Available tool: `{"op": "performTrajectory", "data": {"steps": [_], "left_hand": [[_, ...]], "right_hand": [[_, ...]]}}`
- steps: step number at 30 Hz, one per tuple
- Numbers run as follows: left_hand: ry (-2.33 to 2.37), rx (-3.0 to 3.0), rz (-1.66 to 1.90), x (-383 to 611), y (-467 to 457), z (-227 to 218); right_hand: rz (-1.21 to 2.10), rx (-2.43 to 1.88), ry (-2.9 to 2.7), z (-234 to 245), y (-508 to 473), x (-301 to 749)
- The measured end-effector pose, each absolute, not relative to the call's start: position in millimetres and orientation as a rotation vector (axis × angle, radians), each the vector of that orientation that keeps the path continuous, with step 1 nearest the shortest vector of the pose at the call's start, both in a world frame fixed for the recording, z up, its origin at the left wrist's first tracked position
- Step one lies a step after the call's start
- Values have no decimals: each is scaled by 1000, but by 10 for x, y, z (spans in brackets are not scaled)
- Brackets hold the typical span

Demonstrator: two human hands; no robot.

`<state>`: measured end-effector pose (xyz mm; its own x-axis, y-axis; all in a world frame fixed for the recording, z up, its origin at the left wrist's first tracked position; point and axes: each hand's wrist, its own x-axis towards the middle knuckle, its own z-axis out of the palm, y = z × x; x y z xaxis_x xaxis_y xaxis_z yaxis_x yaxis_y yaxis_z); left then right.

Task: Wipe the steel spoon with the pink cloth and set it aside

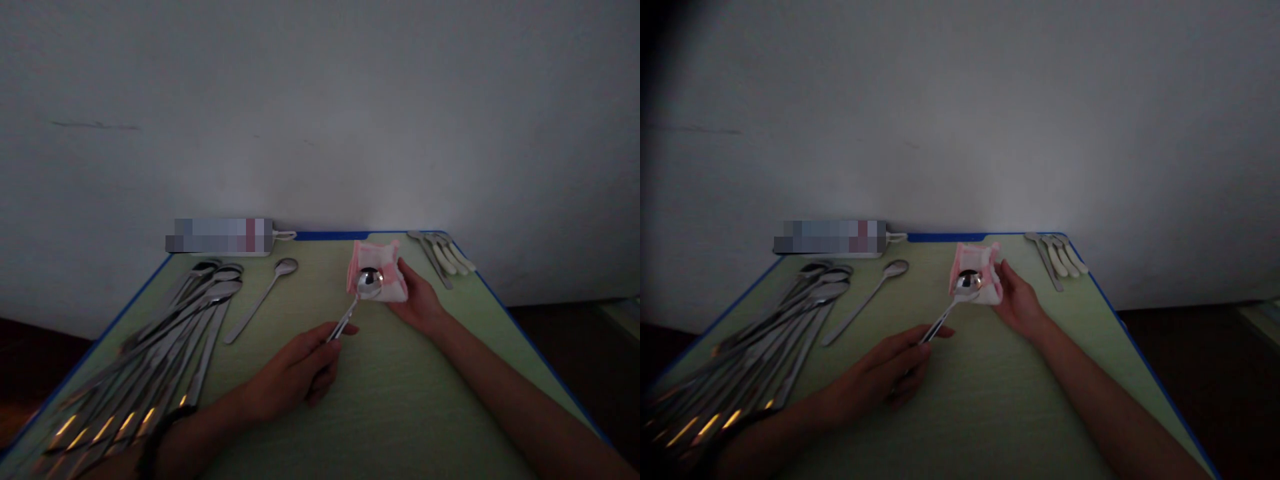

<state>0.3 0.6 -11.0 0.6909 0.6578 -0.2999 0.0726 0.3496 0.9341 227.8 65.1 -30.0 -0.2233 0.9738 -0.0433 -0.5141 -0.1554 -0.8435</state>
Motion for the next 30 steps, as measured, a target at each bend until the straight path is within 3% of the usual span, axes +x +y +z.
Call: {"op": "performTrajectory", "data": {"steps": [18,30], "left_hand": [[925,1732,310,-2,-58,34],[827,1581,304,-14,-23,80]], "right_hand": [[1183,-1122,-1719,-198,513,2250],[1100,-1169,-1467,-251,502,2176]]}}
